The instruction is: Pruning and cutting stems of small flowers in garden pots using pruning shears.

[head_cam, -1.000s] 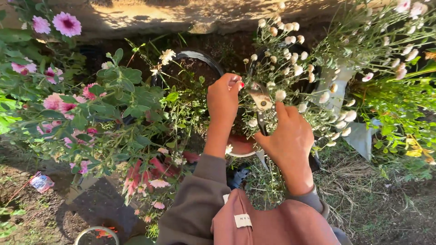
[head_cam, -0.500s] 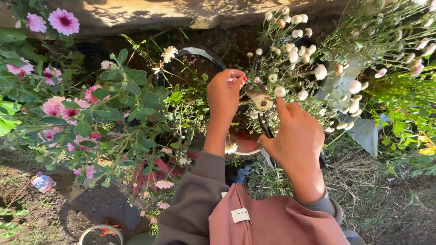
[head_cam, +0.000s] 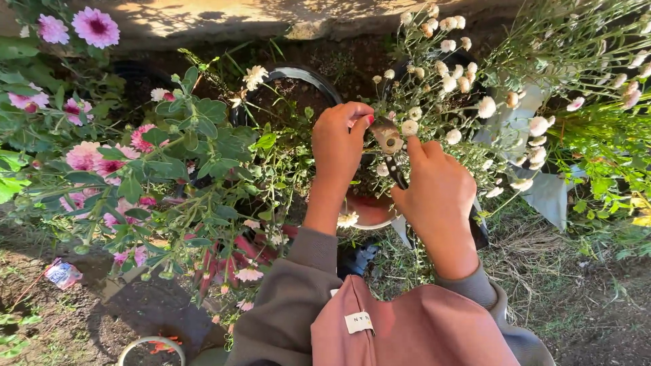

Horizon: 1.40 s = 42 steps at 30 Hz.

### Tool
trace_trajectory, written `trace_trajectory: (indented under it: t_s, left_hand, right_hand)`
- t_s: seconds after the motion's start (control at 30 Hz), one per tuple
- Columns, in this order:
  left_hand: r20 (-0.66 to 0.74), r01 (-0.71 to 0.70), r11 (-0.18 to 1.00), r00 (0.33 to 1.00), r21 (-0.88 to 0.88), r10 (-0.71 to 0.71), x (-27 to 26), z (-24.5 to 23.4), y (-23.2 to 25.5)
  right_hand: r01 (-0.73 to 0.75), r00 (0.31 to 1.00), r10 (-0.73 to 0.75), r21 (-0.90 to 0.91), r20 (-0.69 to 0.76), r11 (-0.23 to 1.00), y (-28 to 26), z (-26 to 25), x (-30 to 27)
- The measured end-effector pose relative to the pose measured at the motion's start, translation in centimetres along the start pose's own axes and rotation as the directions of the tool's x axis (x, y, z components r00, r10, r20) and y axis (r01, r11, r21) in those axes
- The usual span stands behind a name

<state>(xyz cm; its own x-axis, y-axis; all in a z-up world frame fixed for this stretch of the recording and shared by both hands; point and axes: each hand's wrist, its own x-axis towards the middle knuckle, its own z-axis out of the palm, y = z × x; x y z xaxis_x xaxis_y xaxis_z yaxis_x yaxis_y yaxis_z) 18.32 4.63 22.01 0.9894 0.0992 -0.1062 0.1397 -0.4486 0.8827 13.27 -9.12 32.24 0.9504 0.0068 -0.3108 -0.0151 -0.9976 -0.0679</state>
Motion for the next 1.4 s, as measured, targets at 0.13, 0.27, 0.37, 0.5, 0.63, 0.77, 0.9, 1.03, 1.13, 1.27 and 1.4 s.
trace_trajectory:
  t_s: [0.13,0.27,0.37,0.5,0.63,0.77,0.9,1.03,1.13,1.27,1.4]
  left_hand:
    - [-0.011,-0.159,0.984,0.987,0.086,0.160,-0.1,0.0,-0.2]
    - [-0.042,-0.250,0.954,0.965,0.164,0.261,-0.2,0.2,-0.7]
    - [-0.043,-0.275,0.943,0.957,0.186,0.287,-0.2,0.0,-0.5]
    - [-0.049,-0.306,0.930,0.946,0.202,0.322,-0.1,0.1,-0.3]
    - [-0.106,-0.304,0.937,0.940,0.169,0.324,0.0,0.1,0.3]
    - [-0.135,-0.119,0.960,0.987,-0.254,0.087,0.3,1.8,-0.8]
    - [-0.162,-0.015,0.914,0.985,-0.405,-0.055,2.7,3.2,-2.1]
    - [0.123,0.256,0.430,0.942,-0.866,-0.313,7.6,5.8,-5.5]
    - [0.133,0.231,0.605,0.970,-0.762,-0.203,10.7,7.9,-5.2]
    - [0.305,0.339,0.892,0.920,-0.298,-0.247,11.2,8.0,0.4]
    - [0.351,0.066,0.970,0.925,0.232,-0.147,12.1,13.7,-3.3]
  right_hand:
    - [-0.032,0.999,0.032,0.004,0.038,0.999,0.1,0.1,0.1]
    - [-0.050,0.997,0.049,0.017,0.060,0.999,0.1,0.5,-0.1]
    - [-0.048,0.998,0.045,0.051,0.044,0.998,0.4,0.9,-0.1]
    - [-0.047,0.999,0.045,0.081,0.026,0.996,0.8,1.2,0.0]
    - [-0.053,0.998,0.055,0.141,-0.014,0.989,1.1,1.0,0.1]
    - [-0.075,0.995,0.086,0.181,-0.052,0.981,1.1,-0.2,0.0]
    - [-0.092,0.989,0.121,0.275,-0.089,0.957,2.1,-1.0,-0.2]
    - [-0.121,0.968,0.230,0.628,-0.096,0.769,4.4,-1.4,-0.1]
    - [-0.150,0.955,0.293,0.777,-0.046,0.612,5.8,-2.3,1.0]
    - [-0.104,0.961,0.271,0.826,-0.061,0.554,7.5,-2.4,2.4]
    - [-0.104,0.965,0.259,0.848,-0.040,0.519,7.4,-2.3,2.4]
